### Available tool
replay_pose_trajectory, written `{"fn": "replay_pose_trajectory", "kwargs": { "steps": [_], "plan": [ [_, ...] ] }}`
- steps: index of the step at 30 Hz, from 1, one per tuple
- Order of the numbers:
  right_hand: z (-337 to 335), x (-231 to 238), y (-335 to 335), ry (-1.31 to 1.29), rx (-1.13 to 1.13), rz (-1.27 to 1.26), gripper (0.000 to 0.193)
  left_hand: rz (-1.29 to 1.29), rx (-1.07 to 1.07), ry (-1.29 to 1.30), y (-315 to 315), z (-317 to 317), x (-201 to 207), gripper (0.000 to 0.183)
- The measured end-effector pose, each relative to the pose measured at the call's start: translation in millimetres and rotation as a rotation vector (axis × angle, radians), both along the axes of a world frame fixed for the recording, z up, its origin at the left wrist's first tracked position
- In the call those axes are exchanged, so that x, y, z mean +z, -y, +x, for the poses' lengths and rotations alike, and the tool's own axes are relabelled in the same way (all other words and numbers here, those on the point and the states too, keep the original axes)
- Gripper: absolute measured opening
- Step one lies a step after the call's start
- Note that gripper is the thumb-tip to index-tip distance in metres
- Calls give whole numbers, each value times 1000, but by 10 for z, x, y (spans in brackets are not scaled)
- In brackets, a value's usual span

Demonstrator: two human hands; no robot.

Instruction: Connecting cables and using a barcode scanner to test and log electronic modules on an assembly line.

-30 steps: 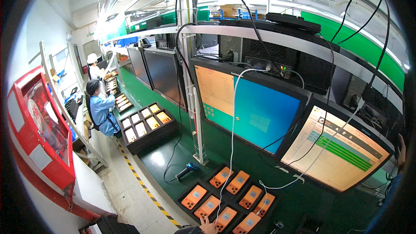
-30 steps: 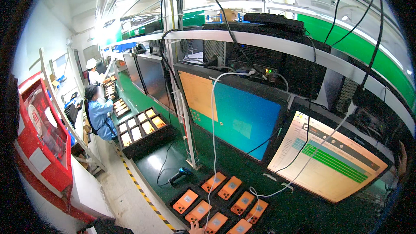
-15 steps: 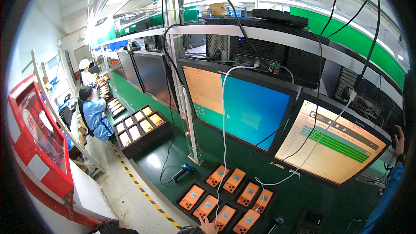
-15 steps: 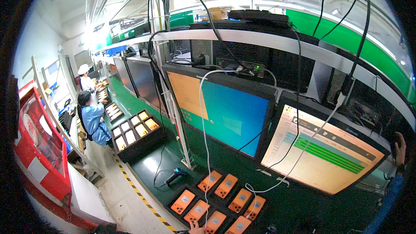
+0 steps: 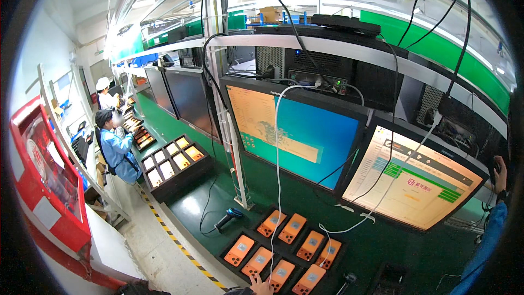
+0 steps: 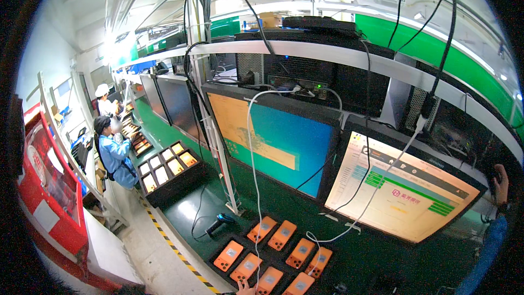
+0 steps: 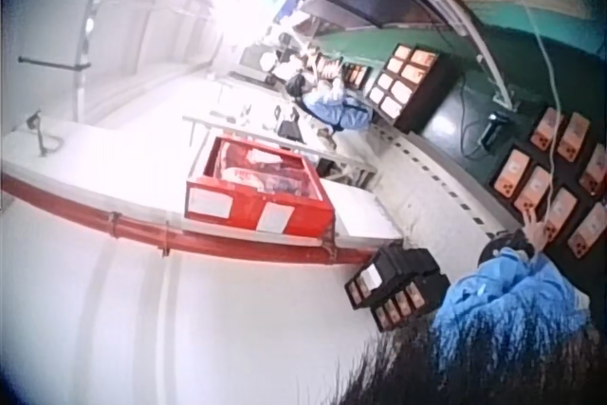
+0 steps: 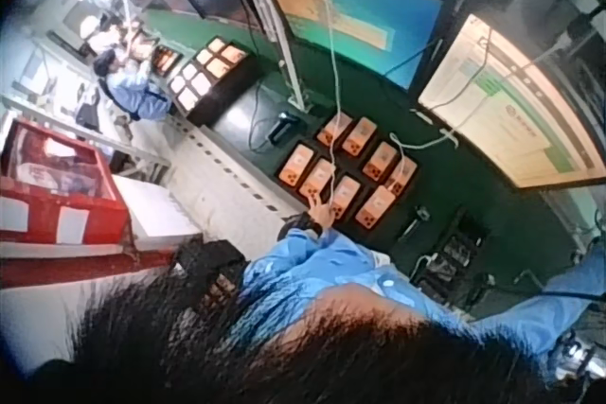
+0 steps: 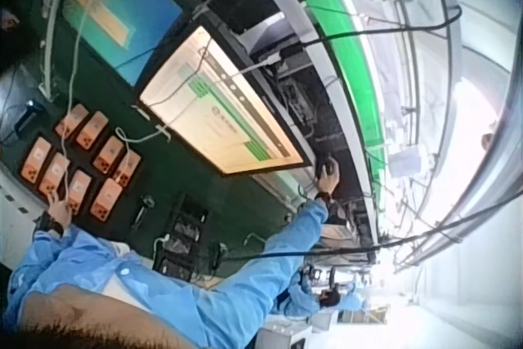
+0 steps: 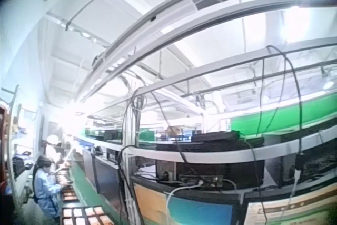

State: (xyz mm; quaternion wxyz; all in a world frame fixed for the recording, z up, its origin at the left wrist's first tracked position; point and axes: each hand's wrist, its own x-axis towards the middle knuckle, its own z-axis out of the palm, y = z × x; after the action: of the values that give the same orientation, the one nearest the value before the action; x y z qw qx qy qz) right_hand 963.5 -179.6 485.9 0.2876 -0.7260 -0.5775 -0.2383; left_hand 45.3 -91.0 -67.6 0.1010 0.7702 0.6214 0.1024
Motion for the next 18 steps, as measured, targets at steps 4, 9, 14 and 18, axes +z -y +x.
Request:
{"fn": "replay_pose_trajectory", "kwargs": {
  "steps": [4,9,14,18],
  "plan": [
    [-229,-7,-106,-65,-70,31,54,-83,10,6,3,-34,141,49],
    [-267,68,4,-7,-11,-56,48,-107,-28,-2,-17,-32,90,41],
    [-402,77,-78,-26,-3,-65,49,84,9,59,24,-38,-62,35],
    [-483,62,-68,-108,-54,-30,49,-6,13,59,-4,-15,-23,34]
  ]
}}
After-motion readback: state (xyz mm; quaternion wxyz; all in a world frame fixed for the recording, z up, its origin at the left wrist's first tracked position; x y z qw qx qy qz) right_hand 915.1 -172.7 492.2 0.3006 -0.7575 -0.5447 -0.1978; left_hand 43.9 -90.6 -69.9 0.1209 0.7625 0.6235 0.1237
